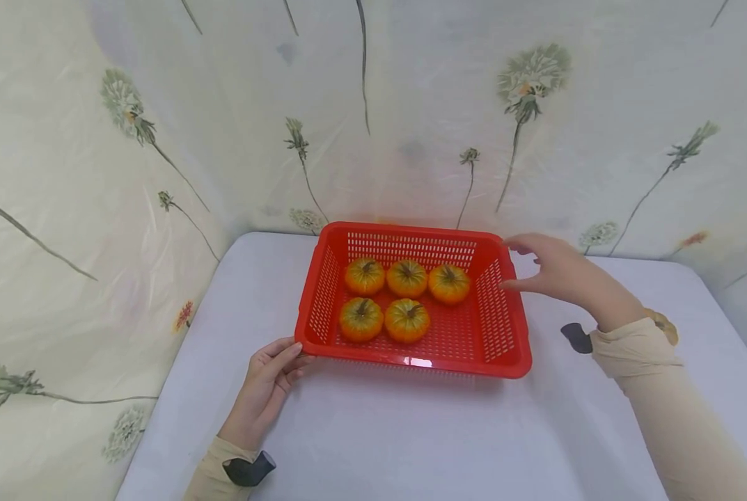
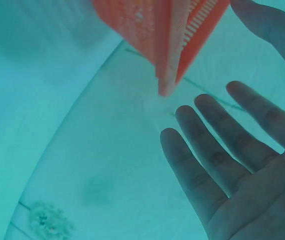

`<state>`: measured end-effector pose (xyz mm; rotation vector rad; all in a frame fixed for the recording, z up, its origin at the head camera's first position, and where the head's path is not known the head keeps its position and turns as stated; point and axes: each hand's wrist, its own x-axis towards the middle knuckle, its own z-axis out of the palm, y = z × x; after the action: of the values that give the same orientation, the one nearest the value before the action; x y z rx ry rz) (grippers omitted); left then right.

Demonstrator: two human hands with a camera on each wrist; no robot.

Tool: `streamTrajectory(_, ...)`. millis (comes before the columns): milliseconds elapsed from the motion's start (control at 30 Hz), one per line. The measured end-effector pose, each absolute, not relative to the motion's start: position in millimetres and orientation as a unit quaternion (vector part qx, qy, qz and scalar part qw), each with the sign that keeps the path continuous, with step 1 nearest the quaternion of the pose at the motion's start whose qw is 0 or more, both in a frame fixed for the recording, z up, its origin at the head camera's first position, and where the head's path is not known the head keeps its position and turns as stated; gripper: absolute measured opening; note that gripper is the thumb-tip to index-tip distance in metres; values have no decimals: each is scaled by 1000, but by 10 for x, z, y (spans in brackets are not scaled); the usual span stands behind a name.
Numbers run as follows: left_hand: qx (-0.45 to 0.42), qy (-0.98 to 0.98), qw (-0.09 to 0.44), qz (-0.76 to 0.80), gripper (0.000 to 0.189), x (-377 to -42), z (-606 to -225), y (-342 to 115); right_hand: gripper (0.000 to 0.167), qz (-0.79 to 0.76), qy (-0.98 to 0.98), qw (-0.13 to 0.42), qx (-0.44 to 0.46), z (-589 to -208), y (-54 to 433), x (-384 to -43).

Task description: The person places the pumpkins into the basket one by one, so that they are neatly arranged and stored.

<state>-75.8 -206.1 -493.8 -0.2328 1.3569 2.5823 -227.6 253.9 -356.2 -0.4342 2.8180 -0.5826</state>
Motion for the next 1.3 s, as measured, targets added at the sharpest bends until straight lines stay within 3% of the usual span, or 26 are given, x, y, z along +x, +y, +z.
streamTrajectory(267,-78,464,108,876,21,-750,-4932,-2078,87,-190,968,111,-125,-3583,2868,-2167)
streamTrajectory(700,-72,463,108,877,22,-756,-4931,-2082,110,-192,974,103,-64,-3676,3464,-1958)
streamTrajectory(967,-74,461,108,878,21,-765,-4941,-2074,101,-214,974,65,-35,-3887,3910,-1843)
streamTrajectory(1300,-71,462,109,877,19,-765,-4944,-2073,81,-303,953,-21,-10,-4268,4487,-1631)
